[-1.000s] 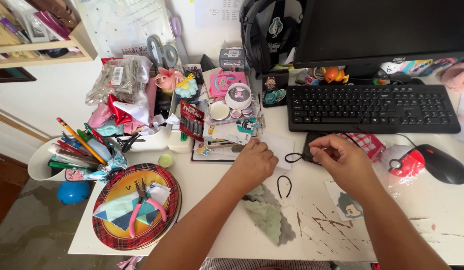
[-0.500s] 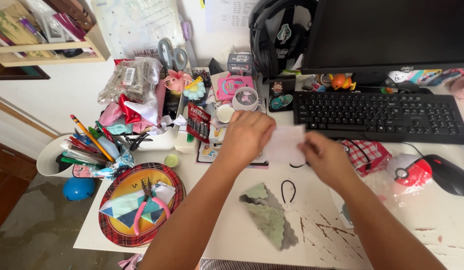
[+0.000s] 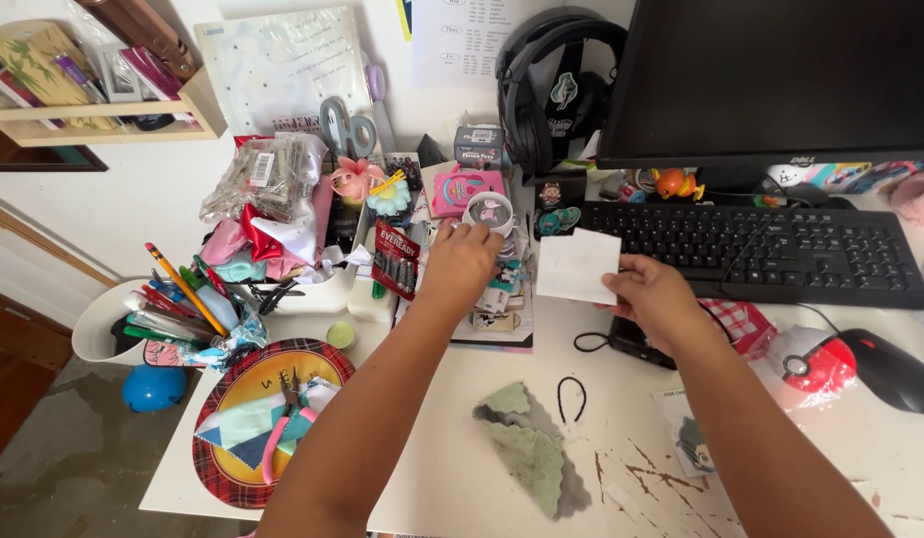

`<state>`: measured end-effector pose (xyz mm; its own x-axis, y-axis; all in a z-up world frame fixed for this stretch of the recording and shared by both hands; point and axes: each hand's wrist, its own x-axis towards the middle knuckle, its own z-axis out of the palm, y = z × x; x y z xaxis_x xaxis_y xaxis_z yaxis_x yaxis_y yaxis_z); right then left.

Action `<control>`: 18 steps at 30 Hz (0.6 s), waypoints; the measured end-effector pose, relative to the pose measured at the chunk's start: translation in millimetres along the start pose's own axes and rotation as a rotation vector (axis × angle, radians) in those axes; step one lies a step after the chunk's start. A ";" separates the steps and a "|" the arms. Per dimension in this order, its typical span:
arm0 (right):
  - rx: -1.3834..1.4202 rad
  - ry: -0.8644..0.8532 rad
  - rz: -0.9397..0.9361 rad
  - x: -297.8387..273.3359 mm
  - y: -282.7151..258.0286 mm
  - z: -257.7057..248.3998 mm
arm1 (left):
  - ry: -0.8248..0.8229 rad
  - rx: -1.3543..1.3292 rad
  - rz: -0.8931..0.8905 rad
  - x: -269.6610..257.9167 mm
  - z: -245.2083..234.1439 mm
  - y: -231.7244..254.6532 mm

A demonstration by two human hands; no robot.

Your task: Cleaning a decorative glass-covered object and a computer keyboard using a cloth on a desk.

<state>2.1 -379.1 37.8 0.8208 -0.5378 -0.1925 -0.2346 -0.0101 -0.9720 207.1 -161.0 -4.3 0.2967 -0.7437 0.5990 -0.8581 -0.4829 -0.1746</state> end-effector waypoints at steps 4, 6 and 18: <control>0.063 -0.001 -0.005 1.2 -13.0 2.5 | 0.144 0.066 0.080 3.9 3.2 0.6; 0.088 -0.003 -0.031 -0.8 -23.1 3.4 | 0.197 0.085 0.138 5.3 -8.8 0.8; 0.018 -0.064 -0.026 25.3 -2.0 28.0 | 0.159 0.113 0.270 16.8 -14.7 -17.0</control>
<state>38.0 -369.1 31.1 0.8582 -0.4824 -0.1752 -0.2040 -0.0074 -0.9789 220.5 -158.5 20.2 -0.0123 -0.7747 0.6322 -0.8420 -0.3330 -0.4245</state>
